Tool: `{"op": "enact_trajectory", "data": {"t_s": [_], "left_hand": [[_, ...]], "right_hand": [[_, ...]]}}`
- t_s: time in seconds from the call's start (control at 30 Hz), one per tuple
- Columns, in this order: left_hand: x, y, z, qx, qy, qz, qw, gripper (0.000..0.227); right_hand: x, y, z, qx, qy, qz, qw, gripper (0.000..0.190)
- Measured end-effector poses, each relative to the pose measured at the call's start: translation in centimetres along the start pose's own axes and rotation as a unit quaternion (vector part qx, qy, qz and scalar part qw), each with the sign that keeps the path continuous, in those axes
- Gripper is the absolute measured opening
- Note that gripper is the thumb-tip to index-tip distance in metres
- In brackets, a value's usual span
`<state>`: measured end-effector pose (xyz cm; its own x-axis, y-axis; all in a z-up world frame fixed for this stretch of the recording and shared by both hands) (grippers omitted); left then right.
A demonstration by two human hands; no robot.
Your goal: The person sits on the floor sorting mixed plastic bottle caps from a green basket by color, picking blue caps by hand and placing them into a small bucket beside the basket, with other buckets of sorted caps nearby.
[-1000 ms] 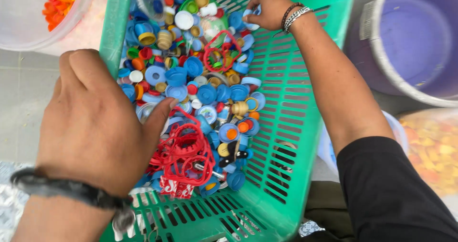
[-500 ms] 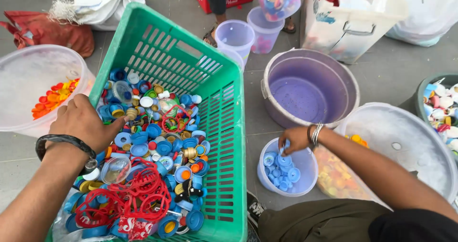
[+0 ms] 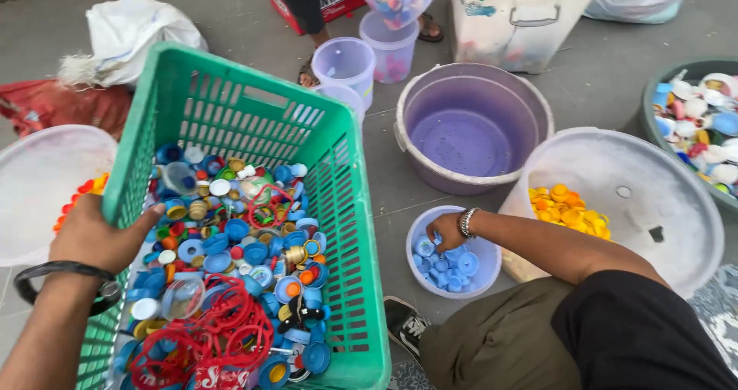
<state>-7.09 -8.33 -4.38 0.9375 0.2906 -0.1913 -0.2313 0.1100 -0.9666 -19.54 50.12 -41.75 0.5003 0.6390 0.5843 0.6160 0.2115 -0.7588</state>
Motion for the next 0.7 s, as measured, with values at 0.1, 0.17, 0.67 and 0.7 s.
{"op": "enact_trajectory", "data": {"t_s": [0.1, 0.17, 0.67, 0.7], "left_hand": [[-0.4, -0.2, 0.2, 0.004, -0.018, -0.022, 1.000, 0.089], [-0.4, -0.6, 0.8, 0.010, -0.010, -0.032, 0.999, 0.093], [0.7, -0.8, 1.2, 0.110, -0.095, -0.073, 0.987, 0.092], [0.6, -0.7, 1.0, 0.111, -0.079, -0.061, 0.989, 0.092]], "right_hand": [[-0.1, 0.7, 0.6, -0.009, -0.001, -0.007, 1.000, 0.042], [0.1, 2.0, 0.1, -0.024, -0.009, -0.002, 1.000, 0.043], [1.3, 3.6, -0.5, -0.047, 0.100, -0.176, 0.978, 0.083], [1.6, 3.8, -0.9, 0.008, 0.084, -0.171, 0.982, 0.081]]}}
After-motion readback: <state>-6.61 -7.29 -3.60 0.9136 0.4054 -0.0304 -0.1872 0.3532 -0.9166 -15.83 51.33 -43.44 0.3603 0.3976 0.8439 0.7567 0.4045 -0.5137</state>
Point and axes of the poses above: each hand's wrist, its own x-axis away from the middle knuckle, its own y-axis out of the palm, z = x × y, the point moved 7 cm from there along -x, towards the middle knuckle, and after that the axes turned 7 degrees about y, right-handed, at the moved point
